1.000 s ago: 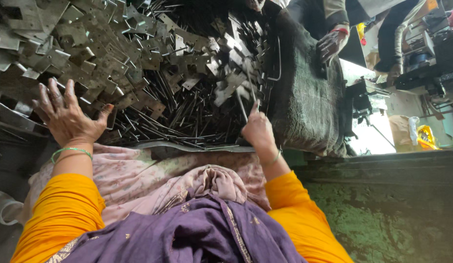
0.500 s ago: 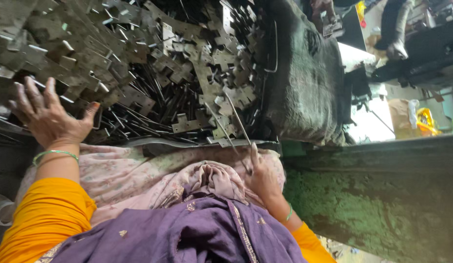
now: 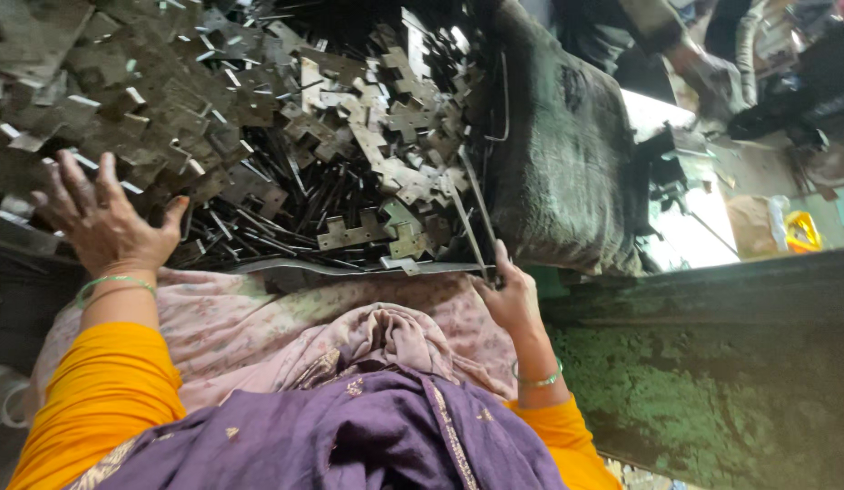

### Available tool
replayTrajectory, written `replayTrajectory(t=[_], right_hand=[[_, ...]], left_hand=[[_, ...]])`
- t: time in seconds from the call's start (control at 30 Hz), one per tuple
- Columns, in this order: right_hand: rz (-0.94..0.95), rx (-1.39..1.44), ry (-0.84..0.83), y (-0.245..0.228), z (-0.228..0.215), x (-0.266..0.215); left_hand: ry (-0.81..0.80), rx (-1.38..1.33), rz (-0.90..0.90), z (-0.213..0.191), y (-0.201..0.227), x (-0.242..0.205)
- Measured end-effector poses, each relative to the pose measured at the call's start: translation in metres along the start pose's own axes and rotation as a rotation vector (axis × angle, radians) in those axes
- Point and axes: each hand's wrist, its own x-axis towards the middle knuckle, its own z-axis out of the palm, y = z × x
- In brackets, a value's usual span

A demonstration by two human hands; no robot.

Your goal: The person sits on the floor and sorts small metal brackets from a large pile, picking them up by hand and placing them into a separate pile. The task involves repetitive picking and placing of identical metal pieces.

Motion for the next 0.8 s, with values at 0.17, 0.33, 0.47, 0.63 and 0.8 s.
replayTrajectory(t=[0.17,0.33,0.47,0.63,0.8], right_hand=[[0.215,0.093,-0.017,0.011,0.0,-0.01],[0.084,0.013,0.161,0.0,-0.005,0.008],[-0.06,0.22,0.04,-0.048,0.011,0.061],[-0.272,0.43,-0.266,-0.155,0.071,0.16],[-0.227,0.761,-0.439,-0.282,0.159,0.232]], left_hand=[[0.099,-0.122,0.048,0.008,0.009,-0.003],[0.097,-0.048,0.168,0.012,0.033,0.0],[0.077,-0.056,0.156,0.019,0.034,-0.004],[-0.014,-0.103,0.149,0.02,0.029,0.005],[-0.045,-0.133,0.173,0.015,0.03,0.001]])
